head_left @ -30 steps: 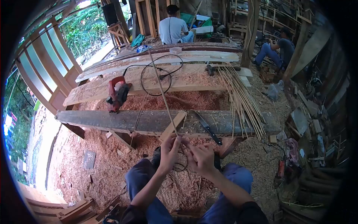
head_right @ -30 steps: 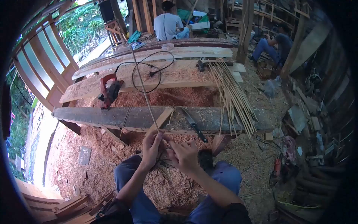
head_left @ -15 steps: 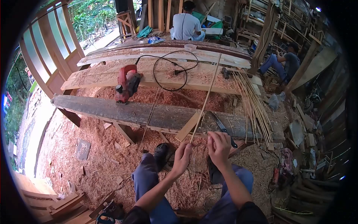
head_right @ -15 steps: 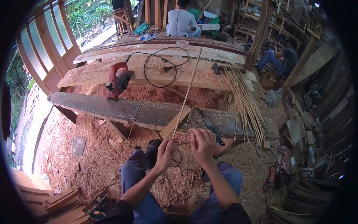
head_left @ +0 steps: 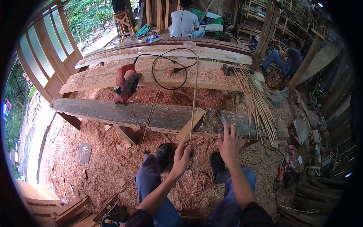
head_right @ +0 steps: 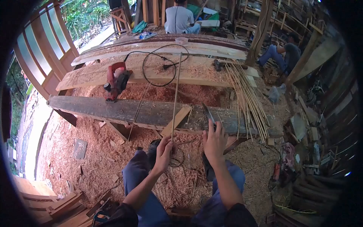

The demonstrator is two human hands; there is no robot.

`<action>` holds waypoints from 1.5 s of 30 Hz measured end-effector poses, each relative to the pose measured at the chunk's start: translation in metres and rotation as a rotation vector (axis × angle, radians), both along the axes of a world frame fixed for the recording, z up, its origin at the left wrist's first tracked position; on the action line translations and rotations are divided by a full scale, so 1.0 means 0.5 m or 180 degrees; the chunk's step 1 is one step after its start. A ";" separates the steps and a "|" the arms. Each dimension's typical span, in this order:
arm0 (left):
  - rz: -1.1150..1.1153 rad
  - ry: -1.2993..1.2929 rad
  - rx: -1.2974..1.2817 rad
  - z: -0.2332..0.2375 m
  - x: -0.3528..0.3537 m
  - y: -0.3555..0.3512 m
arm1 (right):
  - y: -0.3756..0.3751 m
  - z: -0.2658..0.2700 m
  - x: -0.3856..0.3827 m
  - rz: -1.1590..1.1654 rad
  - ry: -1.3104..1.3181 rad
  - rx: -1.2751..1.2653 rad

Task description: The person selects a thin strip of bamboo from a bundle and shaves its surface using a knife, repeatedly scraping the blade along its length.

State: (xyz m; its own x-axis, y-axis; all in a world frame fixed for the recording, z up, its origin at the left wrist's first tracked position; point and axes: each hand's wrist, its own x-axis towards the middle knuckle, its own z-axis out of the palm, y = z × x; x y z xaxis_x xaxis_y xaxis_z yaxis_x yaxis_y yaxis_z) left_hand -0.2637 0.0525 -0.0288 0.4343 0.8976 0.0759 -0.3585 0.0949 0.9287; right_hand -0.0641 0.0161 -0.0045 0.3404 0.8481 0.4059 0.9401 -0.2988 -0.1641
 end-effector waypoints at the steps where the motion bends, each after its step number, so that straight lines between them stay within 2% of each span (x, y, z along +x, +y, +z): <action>1: 0.0013 0.0039 0.0091 -0.007 0.002 0.001 | 0.003 -0.004 0.006 -0.0006 0.0009 0.0000; 4: -0.0020 0.0045 0.0150 -0.013 0.008 0.005 | 0.007 -0.011 0.024 0.0079 0.0518 -0.0175; 6: -0.0089 0.0021 0.0113 -0.014 0.011 0.004 | 0.009 -0.007 0.026 0.0070 0.1289 0.0154; 10: -0.0149 -0.0143 -0.0280 -0.027 0.019 0.012 | 0.009 -0.022 0.045 0.0072 0.1069 0.0306; 12: -0.0152 -0.0186 -0.0335 -0.031 0.022 0.013 | 0.004 0.000 0.052 0.0043 0.0648 0.0054; 19: -0.0230 -0.0107 -0.0376 -0.028 0.037 0.020 | 0.015 0.009 0.055 -0.0001 0.0908 0.0345; 21: -0.0179 -0.0079 -0.0335 -0.025 0.040 0.023 | 0.024 0.031 0.041 0.0093 0.1324 0.1143; 23: -0.0172 -0.0059 -0.0293 -0.023 0.043 0.024 | 0.028 0.033 0.032 0.0222 0.1245 0.1333; 25: -0.0192 -0.0116 -0.0324 -0.021 0.045 0.026 | 0.039 0.014 0.021 0.0706 0.1229 0.1949; 26: -0.0225 -0.0167 -0.0345 -0.020 0.046 0.027 | 0.031 0.006 0.009 0.0720 0.1892 0.1751; 27: -0.0231 -0.0159 -0.0348 -0.018 0.047 0.027 | 0.031 0.004 0.005 0.0711 0.1898 0.1751; 29: -0.0285 -0.0016 -0.0295 -0.014 0.050 0.028 | 0.031 0.012 -0.009 0.1282 0.1258 0.1441; 31: -0.0340 -0.0043 -0.0401 -0.009 0.049 0.027 | 0.037 0.013 -0.030 0.1416 0.1471 0.1404; 33: -0.0381 -0.0066 -0.0505 -0.005 0.045 0.030 | 0.046 0.001 -0.042 0.1858 0.1447 0.1292; 35: -0.0469 -0.0332 -0.0737 -0.003 0.041 0.034 | 0.045 0.000 -0.050 0.1933 0.1511 0.1208; 37: -0.0470 -0.0400 -0.0773 -0.006 0.036 0.040 | 0.041 -0.001 -0.055 0.1912 0.1649 0.0741; 39: -0.0487 -0.0464 -0.0817 -0.020 0.028 0.048 | 0.046 0.001 -0.058 0.1996 0.1535 0.0815; 41: -0.0732 -0.0200 -0.0521 -0.030 0.019 0.057 | 0.050 0.003 -0.062 0.2061 0.1423 0.0895; 45: -0.0709 0.0136 -0.0589 -0.006 0.012 0.047 | 0.047 -0.004 -0.063 0.2166 0.1304 0.0992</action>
